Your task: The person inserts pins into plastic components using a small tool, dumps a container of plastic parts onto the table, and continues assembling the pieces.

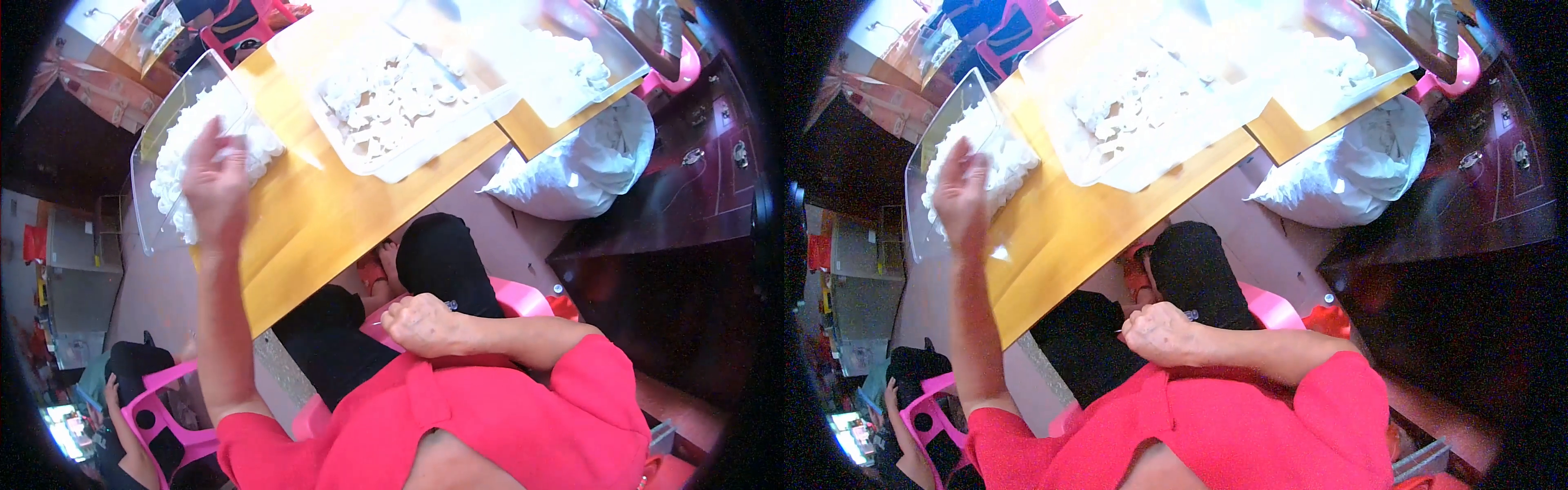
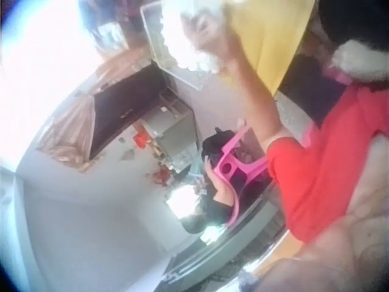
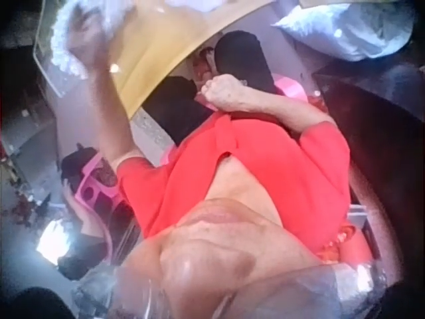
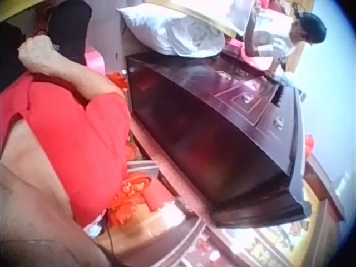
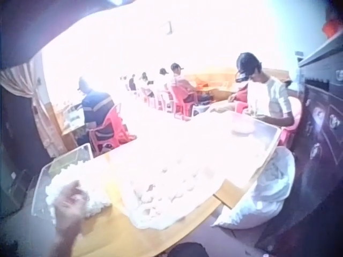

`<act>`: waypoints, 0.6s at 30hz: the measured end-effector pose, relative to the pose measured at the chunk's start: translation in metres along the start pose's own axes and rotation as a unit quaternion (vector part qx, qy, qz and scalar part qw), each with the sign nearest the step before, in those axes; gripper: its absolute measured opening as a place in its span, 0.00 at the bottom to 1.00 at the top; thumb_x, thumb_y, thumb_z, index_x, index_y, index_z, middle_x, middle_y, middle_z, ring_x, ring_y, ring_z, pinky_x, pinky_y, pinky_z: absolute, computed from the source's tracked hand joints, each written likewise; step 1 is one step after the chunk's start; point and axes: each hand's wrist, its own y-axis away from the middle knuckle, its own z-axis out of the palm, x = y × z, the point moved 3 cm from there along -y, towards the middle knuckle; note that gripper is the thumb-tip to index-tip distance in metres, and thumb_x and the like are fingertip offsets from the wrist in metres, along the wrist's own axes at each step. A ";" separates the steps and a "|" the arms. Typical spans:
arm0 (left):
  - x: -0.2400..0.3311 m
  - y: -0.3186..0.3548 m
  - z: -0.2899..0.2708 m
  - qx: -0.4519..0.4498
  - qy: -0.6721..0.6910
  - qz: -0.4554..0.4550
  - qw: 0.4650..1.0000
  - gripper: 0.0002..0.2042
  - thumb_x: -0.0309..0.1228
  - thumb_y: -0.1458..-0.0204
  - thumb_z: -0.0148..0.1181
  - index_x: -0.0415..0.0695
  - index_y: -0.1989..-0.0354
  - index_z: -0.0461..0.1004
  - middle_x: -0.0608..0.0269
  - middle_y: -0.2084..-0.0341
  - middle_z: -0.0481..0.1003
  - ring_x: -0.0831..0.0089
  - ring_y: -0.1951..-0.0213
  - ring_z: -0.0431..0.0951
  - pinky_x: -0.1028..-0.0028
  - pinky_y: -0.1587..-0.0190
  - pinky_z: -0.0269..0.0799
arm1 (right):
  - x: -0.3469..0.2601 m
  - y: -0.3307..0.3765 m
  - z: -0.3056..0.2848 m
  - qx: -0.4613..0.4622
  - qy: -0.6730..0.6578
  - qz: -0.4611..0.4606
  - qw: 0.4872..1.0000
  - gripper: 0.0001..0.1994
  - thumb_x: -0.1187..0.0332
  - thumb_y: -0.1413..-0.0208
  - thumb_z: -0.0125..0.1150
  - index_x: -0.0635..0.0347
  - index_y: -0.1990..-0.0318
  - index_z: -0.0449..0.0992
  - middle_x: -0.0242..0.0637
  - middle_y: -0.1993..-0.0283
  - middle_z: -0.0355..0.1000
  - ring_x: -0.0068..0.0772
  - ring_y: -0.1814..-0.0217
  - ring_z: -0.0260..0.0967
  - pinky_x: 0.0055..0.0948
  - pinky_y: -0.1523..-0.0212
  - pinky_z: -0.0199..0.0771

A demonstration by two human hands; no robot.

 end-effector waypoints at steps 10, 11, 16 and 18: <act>0.050 -0.003 0.074 -0.002 -0.159 0.175 0.972 0.25 0.29 0.52 0.62 0.32 0.46 0.64 0.43 0.51 0.67 0.56 0.57 0.73 0.67 0.54 0.69 | -0.001 -0.002 0.006 0.019 -0.005 -0.010 1.000 0.07 0.71 0.61 0.55 0.64 0.75 0.75 0.45 0.76 0.73 0.40 0.73 0.74 0.37 0.76 0.75; 0.063 -0.010 0.080 0.025 -0.196 0.283 0.938 0.21 0.25 0.55 0.61 0.33 0.51 0.68 0.42 0.53 0.68 0.49 0.56 0.73 0.63 0.52 0.68 | 0.000 0.001 0.004 0.020 -0.004 -0.004 1.000 0.07 0.71 0.61 0.55 0.64 0.75 0.75 0.45 0.76 0.73 0.40 0.73 0.74 0.37 0.76 0.75; 0.088 -0.047 0.145 -0.340 -0.149 0.223 0.901 0.20 0.29 0.54 0.62 0.37 0.52 0.70 0.43 0.56 0.71 0.51 0.56 0.73 0.65 0.52 0.68 | -0.001 0.006 0.005 -0.018 -0.019 -0.011 1.000 0.08 0.70 0.59 0.54 0.65 0.72 0.74 0.44 0.73 0.73 0.40 0.71 0.74 0.35 0.74 0.75; 0.079 -0.052 0.170 -0.467 -0.244 0.258 0.810 0.26 0.32 0.56 0.64 0.38 0.47 0.68 0.43 0.54 0.69 0.51 0.52 0.71 0.63 0.49 0.67 | -0.001 0.002 0.013 -0.037 -0.023 -0.005 0.999 0.08 0.70 0.59 0.54 0.64 0.71 0.75 0.44 0.71 0.74 0.40 0.69 0.75 0.36 0.73 0.75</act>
